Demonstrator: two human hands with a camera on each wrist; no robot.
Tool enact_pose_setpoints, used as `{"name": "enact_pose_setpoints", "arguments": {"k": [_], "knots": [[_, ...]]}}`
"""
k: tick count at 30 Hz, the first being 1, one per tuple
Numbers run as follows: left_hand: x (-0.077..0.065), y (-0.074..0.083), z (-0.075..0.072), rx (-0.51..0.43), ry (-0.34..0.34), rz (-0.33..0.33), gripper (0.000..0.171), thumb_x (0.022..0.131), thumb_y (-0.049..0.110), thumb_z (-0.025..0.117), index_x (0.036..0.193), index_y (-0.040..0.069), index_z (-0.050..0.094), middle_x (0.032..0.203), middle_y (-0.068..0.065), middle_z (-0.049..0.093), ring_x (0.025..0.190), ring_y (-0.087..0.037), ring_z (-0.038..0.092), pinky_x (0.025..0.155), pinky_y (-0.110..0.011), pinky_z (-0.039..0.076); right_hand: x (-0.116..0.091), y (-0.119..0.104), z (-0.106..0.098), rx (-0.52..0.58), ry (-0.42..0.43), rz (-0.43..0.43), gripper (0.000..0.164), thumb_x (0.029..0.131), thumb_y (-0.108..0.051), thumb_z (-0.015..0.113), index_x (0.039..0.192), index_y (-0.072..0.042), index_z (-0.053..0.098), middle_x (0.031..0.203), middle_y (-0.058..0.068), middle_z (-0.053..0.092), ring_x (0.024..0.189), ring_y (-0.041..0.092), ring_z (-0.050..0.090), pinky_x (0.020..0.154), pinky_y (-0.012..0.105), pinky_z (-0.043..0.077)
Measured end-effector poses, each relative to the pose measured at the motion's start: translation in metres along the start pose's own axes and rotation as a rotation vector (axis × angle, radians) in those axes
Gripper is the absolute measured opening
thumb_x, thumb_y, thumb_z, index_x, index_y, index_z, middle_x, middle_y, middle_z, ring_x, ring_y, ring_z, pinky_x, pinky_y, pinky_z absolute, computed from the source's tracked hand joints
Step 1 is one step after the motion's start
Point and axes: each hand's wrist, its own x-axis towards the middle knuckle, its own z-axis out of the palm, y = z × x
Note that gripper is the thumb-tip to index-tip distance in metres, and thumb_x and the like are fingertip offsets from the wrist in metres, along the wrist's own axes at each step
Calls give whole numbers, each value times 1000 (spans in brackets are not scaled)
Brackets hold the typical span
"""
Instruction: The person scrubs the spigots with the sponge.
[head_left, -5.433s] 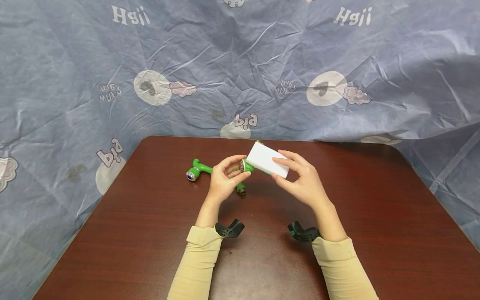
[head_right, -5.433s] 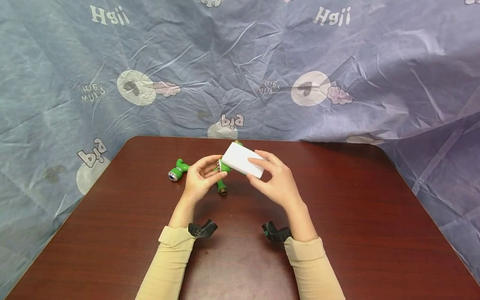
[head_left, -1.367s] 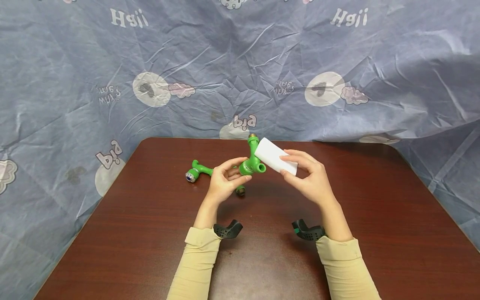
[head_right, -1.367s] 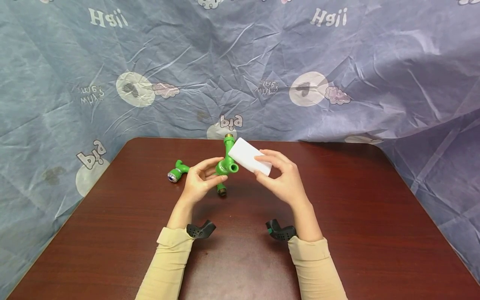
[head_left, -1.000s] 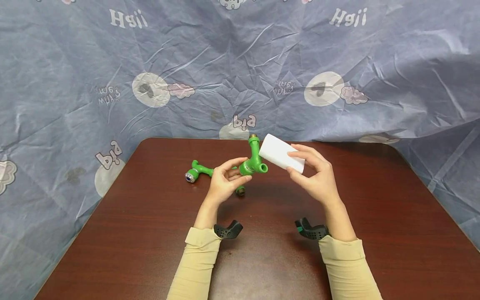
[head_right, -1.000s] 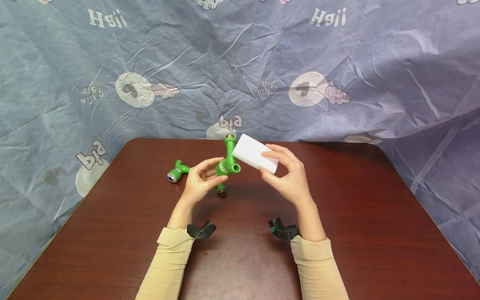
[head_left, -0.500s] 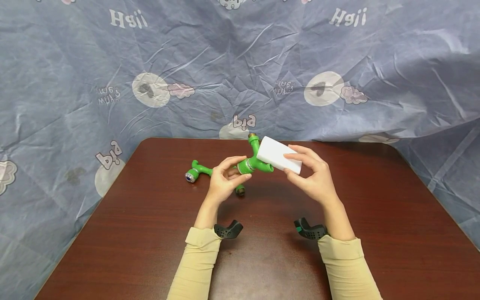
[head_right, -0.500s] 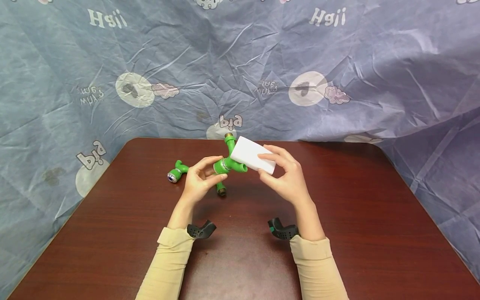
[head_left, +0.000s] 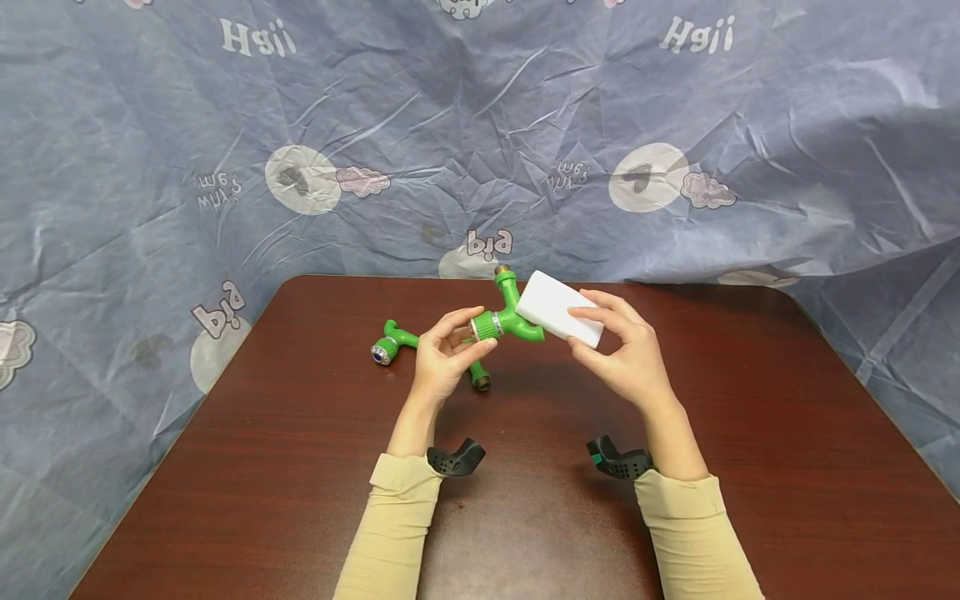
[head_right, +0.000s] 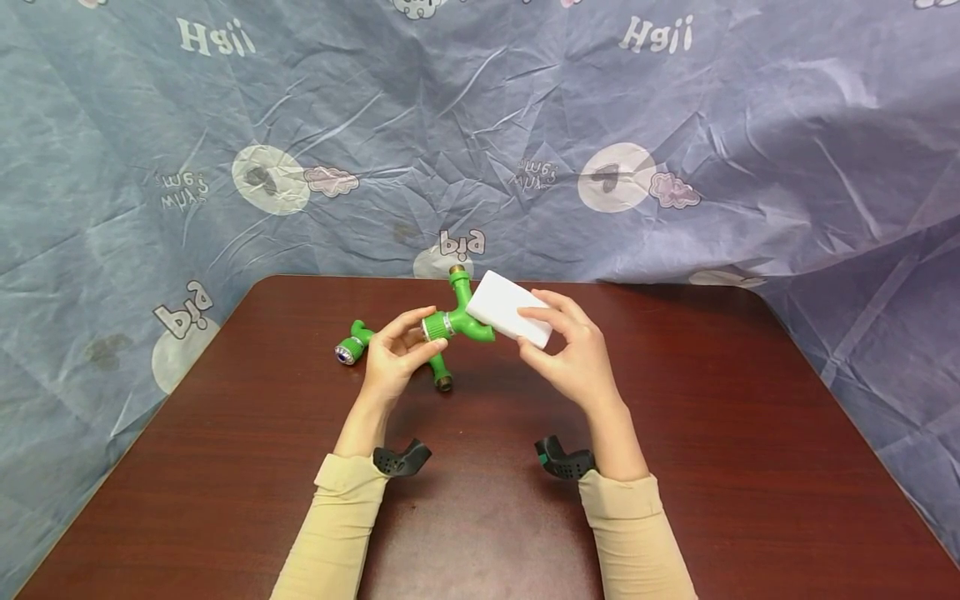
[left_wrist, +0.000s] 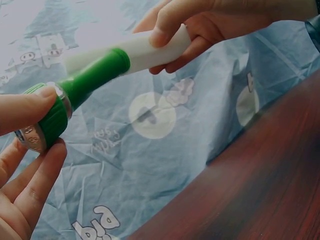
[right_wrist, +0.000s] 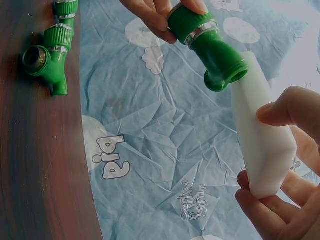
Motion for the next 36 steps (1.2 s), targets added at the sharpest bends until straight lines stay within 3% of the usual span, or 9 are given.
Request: {"name": "enact_pose_setpoints", "arguments": {"k": [7,14,19,25,31,36], "knots": [[0,-2,2,32,36,5,49,73,-18,69,119,-12,53,109,-11,62,91,-16,62,75,-29,53,-6,28,9,-45,-23,-15,35,66,4,76,99,-6,73,120,12,60,110,28,55,89,16,37],[0,-1,3,52,40,17,48,72,-17,70,117,-11,56,113,-14,62,95,-16,61,75,-29,53,-9,29,14,-137,10,-13,35,68,-1,76,102,-10,74,125,8,58,112,24,54,87,21,39],[0,-1,3,80,30,25,48,73,-16,70,119,-9,57,113,-10,63,97,-16,61,78,-34,53,-10,30,18,-177,11,-44,37,67,-2,78,102,-10,73,125,10,57,112,25,53,86,33,42],[0,2,3,133,30,28,48,74,-15,70,119,-9,56,109,-19,62,95,-15,60,78,-33,54,-9,30,21,-203,-2,-94,36,67,-5,78,102,-10,73,124,12,57,114,28,52,87,41,42],[-1,19,10,157,12,18,47,73,-19,68,117,-15,54,112,-28,58,98,-14,59,74,-24,53,-8,29,24,-226,-7,-124,35,67,-4,75,101,-10,73,124,11,58,112,30,52,86,42,43],[-2,28,15,160,-9,18,46,72,-20,68,116,-19,53,114,-33,54,99,-11,58,75,-24,53,-9,30,26,-280,27,-129,36,67,-1,75,102,-9,73,124,11,57,111,31,52,84,44,44]]}}
